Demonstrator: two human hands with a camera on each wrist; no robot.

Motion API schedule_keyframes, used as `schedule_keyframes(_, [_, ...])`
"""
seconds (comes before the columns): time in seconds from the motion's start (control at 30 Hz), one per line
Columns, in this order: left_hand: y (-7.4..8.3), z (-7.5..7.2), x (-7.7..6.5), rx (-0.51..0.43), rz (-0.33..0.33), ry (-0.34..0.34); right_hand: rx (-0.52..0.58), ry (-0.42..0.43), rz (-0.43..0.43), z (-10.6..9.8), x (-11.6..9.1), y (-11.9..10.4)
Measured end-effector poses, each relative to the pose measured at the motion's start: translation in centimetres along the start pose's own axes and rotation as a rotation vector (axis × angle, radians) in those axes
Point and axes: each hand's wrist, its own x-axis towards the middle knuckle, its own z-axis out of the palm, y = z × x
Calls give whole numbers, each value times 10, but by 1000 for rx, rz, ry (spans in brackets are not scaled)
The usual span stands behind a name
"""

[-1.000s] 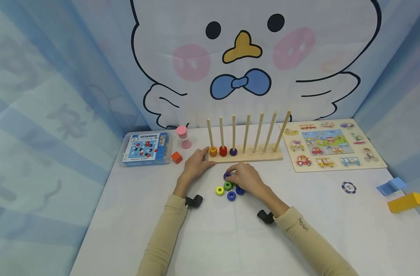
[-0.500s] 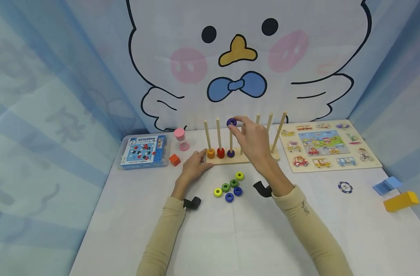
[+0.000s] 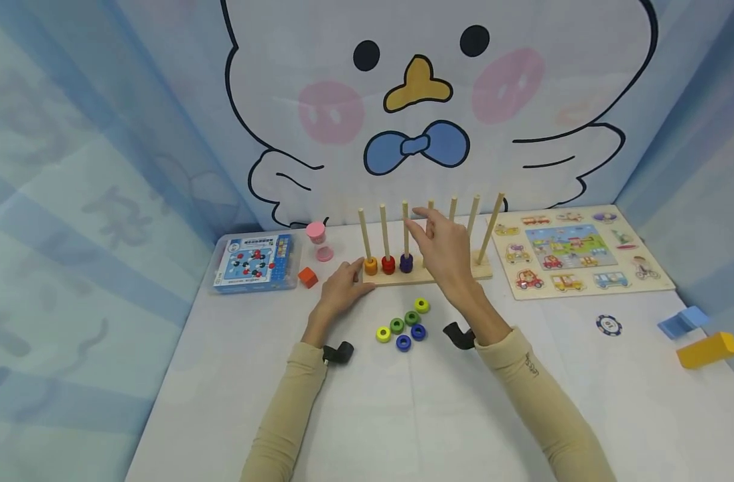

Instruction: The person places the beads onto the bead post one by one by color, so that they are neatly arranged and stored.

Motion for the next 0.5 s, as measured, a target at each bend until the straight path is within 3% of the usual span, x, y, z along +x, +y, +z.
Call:
schedule_keyframes(0.1, [0,1,1,1,8,1,85,-90,53,5,-27,15])
schedule_keyframes(0.23, [0,1,3,0,15,12,109,-368,194,13,-67,36])
schedule_keyframes(0.33, [1,0,5,3,17,14,97,-509,292,15,-91,47])
schedule_keyframes(0.5, [2,1,5,9,5,10,81,-612,378,14,-112,57])
